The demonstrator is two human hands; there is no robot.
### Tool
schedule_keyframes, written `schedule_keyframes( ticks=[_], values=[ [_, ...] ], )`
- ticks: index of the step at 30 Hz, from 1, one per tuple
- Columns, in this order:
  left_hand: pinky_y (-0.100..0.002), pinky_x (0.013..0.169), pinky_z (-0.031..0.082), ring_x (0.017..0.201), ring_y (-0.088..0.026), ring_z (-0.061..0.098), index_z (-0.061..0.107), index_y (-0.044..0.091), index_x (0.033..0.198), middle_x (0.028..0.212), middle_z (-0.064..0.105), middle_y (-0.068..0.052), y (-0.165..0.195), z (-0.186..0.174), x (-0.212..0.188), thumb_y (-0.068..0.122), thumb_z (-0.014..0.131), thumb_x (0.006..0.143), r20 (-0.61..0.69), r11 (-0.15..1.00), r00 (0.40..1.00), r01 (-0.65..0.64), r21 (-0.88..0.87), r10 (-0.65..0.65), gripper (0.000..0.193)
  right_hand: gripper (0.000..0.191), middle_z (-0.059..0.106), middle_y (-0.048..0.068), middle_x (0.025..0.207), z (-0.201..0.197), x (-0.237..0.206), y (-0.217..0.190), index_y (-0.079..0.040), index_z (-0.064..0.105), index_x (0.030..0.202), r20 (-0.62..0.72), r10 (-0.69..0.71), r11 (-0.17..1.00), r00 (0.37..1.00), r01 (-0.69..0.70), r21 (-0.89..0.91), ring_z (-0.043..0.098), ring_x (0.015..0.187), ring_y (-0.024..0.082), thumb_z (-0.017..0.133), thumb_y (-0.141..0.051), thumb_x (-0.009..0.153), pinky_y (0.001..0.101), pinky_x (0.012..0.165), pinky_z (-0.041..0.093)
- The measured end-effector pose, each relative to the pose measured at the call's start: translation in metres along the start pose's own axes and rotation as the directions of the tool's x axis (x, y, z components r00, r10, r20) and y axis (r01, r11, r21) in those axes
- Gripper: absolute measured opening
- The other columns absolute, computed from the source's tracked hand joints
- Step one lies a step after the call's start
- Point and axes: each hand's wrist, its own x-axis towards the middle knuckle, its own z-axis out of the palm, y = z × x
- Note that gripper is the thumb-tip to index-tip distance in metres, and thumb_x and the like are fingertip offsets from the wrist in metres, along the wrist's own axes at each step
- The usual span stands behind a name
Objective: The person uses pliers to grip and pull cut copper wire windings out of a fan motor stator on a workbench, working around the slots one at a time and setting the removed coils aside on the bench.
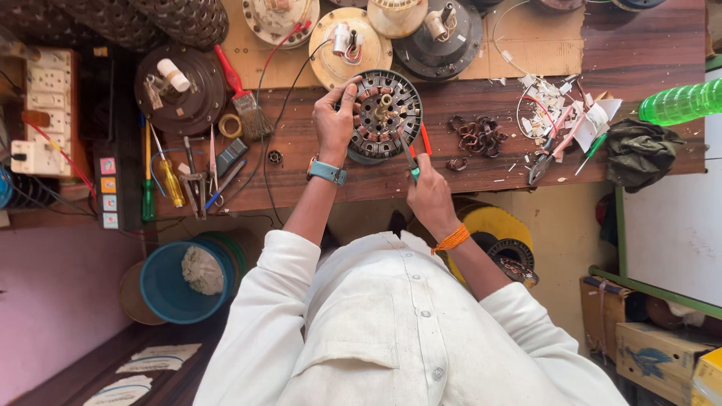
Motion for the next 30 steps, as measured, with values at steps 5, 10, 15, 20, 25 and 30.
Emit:
schedule_keyframes(
  ticks=[5, 10, 15, 20, 25, 30],
  values=[
    [-0.022, 0.054, 0.055, 0.066, -0.001, 0.06, 0.079, 0.013, 0.118, 0.08, 0.073, 0.004, -0.001, 0.003, -0.005, 0.02, 0.068, 0.1, -0.02, 0.999, 1.0, -0.018, -0.039, 0.018, 0.022, 0.014, 0.06, 0.004, 0.088, -0.023, -0.006, -0.014, -0.008, 0.049, 0.107, 0.61, 0.065, 0.295, 0.79, -0.599, 0.745, 0.062, 0.075, 0.019, 0.056, -0.02, 0.104, 0.0375, 0.065, 0.057],
    [-0.023, 0.055, 0.056, 0.067, -0.002, 0.061, 0.079, 0.014, 0.117, 0.082, 0.073, 0.003, -0.003, 0.006, -0.015, 0.02, 0.067, 0.101, -0.055, 0.998, 0.998, -0.009, -0.068, 0.005, 0.021, 0.018, 0.052, 0.0, 0.086, -0.041, -0.01, -0.002, -0.009, 0.049, 0.111, 0.652, -0.337, -0.218, 0.679, -0.73, 0.648, 0.056, 0.077, 0.015, 0.053, -0.026, 0.11, 0.0316, 0.065, 0.051],
    [-0.024, 0.054, 0.057, 0.069, -0.003, 0.064, 0.066, 0.014, 0.13, 0.082, 0.071, 0.001, -0.003, 0.006, -0.017, 0.019, 0.068, 0.1, -0.068, 0.998, 0.998, -0.021, -0.064, 0.016, 0.03, 0.017, 0.057, 0.003, 0.085, -0.043, -0.004, 0.005, -0.007, 0.049, 0.109, 0.726, -0.268, -0.094, 0.633, -0.767, 0.635, 0.06, 0.075, 0.018, 0.056, -0.023, 0.107, 0.0368, 0.065, 0.054],
    [-0.024, 0.055, 0.057, 0.069, -0.005, 0.066, 0.056, 0.014, 0.134, 0.082, 0.073, -0.001, 0.0, 0.006, -0.019, 0.018, 0.07, 0.098, -0.097, 0.998, 0.995, -0.009, -0.06, 0.003, 0.038, 0.023, 0.066, 0.015, 0.083, -0.017, -0.007, 0.001, -0.002, 0.048, 0.11, 0.083, -0.161, 0.977, 0.984, 0.17, -0.124, 0.07, 0.079, 0.038, 0.066, -0.012, 0.1, 0.0451, 0.064, 0.05],
    [-0.023, 0.055, 0.056, 0.07, -0.006, 0.066, 0.048, 0.015, 0.138, 0.086, 0.074, -0.001, 0.007, 0.007, -0.021, 0.019, 0.069, 0.099, -0.104, 0.993, 0.994, 0.014, -0.114, -0.026, 0.045, 0.018, 0.062, 0.015, 0.077, 0.013, -0.014, 0.037, -0.001, 0.057, 0.106, -0.097, -0.079, 0.985, 0.992, 0.092, 0.145, 0.064, 0.068, 0.035, 0.064, -0.016, 0.098, 0.0435, 0.059, 0.049],
    [-0.024, 0.055, 0.054, 0.071, -0.008, 0.066, 0.05, 0.015, 0.138, 0.087, 0.07, -0.002, 0.007, 0.018, -0.038, 0.021, 0.068, 0.101, -0.259, 0.987, 0.964, 0.016, -0.159, -0.058, 0.041, 0.032, 0.062, 0.018, 0.088, 0.0, -0.013, 0.123, -0.001, 0.063, 0.11, -0.312, -0.023, 0.998, 0.95, 0.041, 0.049, 0.065, 0.079, 0.036, 0.064, -0.033, 0.109, 0.0474, 0.074, 0.052]
  ],
)
